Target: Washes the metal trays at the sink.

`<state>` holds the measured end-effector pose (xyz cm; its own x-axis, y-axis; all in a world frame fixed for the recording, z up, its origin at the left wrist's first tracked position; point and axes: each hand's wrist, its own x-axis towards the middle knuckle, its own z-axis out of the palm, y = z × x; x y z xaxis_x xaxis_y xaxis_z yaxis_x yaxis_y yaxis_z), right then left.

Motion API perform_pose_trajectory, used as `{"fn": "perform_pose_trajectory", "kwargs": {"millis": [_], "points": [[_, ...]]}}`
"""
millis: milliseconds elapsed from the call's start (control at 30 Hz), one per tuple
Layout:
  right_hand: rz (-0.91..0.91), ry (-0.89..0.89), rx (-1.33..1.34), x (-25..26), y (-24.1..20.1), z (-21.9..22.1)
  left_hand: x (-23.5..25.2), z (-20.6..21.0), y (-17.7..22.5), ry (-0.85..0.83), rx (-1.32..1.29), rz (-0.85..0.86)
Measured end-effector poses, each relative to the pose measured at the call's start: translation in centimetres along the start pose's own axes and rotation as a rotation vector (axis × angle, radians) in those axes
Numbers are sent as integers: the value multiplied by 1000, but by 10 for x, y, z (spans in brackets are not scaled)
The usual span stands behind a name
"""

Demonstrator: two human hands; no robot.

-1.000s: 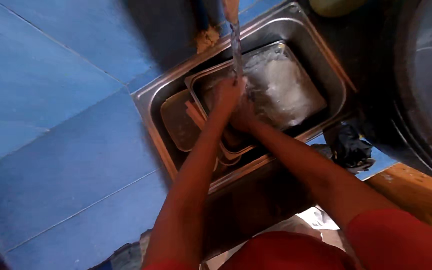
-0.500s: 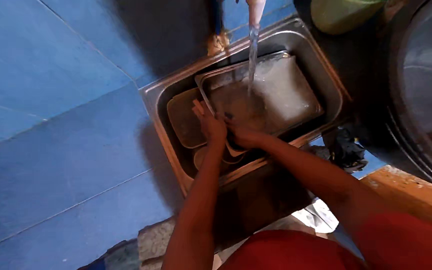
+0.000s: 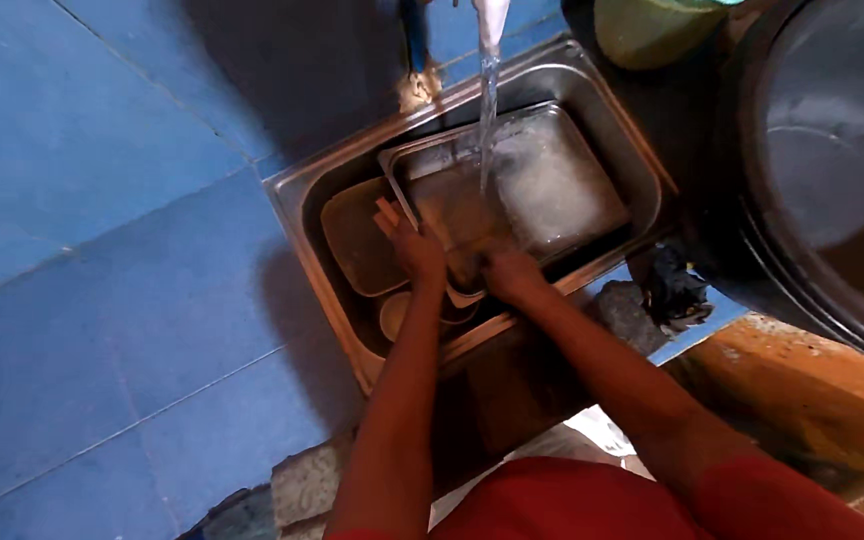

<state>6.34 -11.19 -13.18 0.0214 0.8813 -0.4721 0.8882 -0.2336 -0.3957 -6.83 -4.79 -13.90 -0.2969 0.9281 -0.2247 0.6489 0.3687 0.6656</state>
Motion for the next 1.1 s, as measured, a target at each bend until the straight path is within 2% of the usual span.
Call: {"fn": "perform_pose_trajectory", "kwargs": {"millis": [100,167,233,400,467,533,600,667,800,867,967,1100], "points": [[-102,-89,90,-6,-41,10,-3,-5,6,-23,26,-11],[-123,-167,88,-5,-39,6,-2,-6,6,-25,39,-12],[-151,-200,44,-2,-12,2,-1,-4,5,-15,33,-21],[-148,-122,-121,11,94,-32,-8,-5,3,-22,43,13],[39,-78,-120,19,129,-52,-11,-5,2,-14,47,21],[175,-82,-199,21,144,-68,-12,-3,3,-4,47,14],[223,-112,-299,9,125,-72,-10,0,1,25,40,25],[189,-132,-333,-3,93,-61,-6,3,-2,40,33,43],[-74,-152,-222,-22,28,-22,-6,2,1,36,38,17],[-169,-185,-147,-23,14,-10,-7,1,2,33,45,2],[-177,-180,-74,-10,40,-16,-8,-2,3,22,82,-3],[42,-108,-178,15,112,-48,-7,-1,-1,27,65,5]]}}
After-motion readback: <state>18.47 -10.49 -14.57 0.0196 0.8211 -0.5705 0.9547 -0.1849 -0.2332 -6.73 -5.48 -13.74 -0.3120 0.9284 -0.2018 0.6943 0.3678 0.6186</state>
